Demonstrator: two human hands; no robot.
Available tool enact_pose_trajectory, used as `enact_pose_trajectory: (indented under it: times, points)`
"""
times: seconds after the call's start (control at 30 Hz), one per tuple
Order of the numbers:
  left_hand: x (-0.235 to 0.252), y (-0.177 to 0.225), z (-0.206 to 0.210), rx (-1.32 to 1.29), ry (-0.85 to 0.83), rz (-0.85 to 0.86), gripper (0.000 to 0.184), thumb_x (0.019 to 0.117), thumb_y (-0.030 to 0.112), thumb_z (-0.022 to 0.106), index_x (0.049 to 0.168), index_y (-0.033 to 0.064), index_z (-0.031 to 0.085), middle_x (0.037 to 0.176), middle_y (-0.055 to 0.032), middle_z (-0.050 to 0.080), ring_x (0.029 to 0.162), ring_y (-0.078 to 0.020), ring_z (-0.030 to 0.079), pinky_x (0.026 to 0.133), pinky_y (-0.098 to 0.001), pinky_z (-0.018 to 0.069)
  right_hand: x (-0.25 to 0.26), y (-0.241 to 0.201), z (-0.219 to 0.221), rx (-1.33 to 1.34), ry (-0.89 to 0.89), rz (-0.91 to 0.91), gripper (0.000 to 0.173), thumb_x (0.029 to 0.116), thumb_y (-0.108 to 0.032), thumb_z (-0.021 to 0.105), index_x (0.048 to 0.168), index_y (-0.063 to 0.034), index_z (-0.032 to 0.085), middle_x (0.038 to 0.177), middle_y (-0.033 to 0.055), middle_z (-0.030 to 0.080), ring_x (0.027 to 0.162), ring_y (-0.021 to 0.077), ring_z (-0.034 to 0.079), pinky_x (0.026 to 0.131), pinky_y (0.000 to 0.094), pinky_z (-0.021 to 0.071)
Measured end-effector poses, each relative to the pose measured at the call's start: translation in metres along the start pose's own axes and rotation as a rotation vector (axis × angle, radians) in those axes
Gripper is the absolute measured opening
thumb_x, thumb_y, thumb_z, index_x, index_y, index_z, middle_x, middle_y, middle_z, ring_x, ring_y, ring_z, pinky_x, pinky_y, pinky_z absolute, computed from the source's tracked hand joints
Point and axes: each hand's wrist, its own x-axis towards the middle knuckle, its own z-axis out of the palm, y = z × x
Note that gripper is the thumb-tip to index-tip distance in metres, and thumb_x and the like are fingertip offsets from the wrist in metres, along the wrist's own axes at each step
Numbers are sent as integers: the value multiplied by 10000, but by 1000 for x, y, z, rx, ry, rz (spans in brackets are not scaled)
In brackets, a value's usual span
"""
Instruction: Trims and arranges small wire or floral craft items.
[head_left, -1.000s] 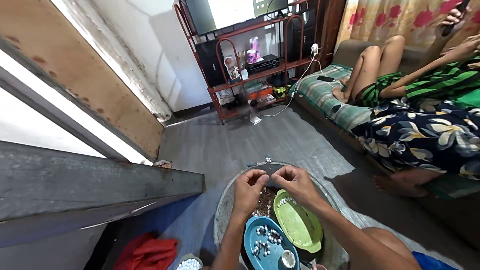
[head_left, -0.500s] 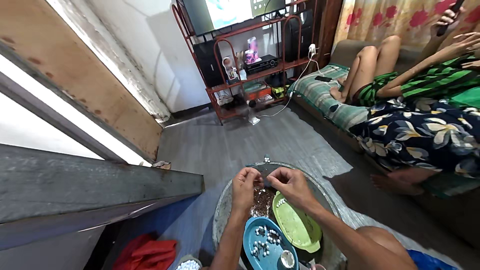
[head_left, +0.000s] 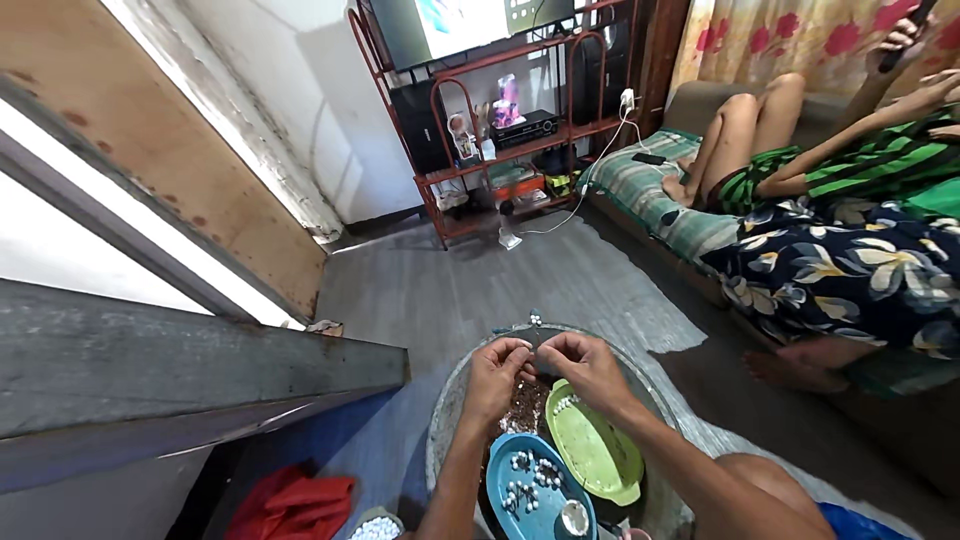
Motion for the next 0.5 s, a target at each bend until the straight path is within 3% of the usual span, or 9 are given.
enact_pose_trajectory:
  times: [0.13,0.23,0.37,0.43,0.5]
  points:
    - [-3,1,-7,77,55,1,113,1003,63,642,1005,-39,690,857,-140,725,724,-236,729,701,-380,651,-3,0,-1,-24,-22,-29,162,944,-279,739,944,-122,775,781,-24,725,668,80,663,625,257,564]
    - [-5,7,-8,67,132,-31,137,1049,60,546,1039,-52,626,817,-124,703,695,-222,718,679,-380,644,-3,-2,-2,19,-23,-24,162,940,-251,744,952,-90,768,790,-2,725,672,89,666,631,262,572]
    - [-6,19,-19,4,297,-28,232,1097,91,442,1017,-37,618,706,-65,668,615,-167,683,639,-341,622,2,-12,-12,275,-26,107,161,973,-143,682,1016,6,727,873,70,715,778,147,672,766,338,584]
    - [-10,14,-20,-27,265,-5,193,1092,105,481,1070,-6,638,786,-68,699,662,-169,694,676,-346,626,2,-8,-13,384,-39,165,158,1009,-153,643,1061,-23,717,906,58,711,794,135,665,773,322,581]
    - [-15,9,-15,-11,187,47,160,1050,62,557,1190,35,631,964,-85,730,742,-173,715,719,-339,631,-1,-6,-13,436,-52,193,170,1030,-194,627,1083,-61,718,931,47,708,793,120,655,756,300,578]
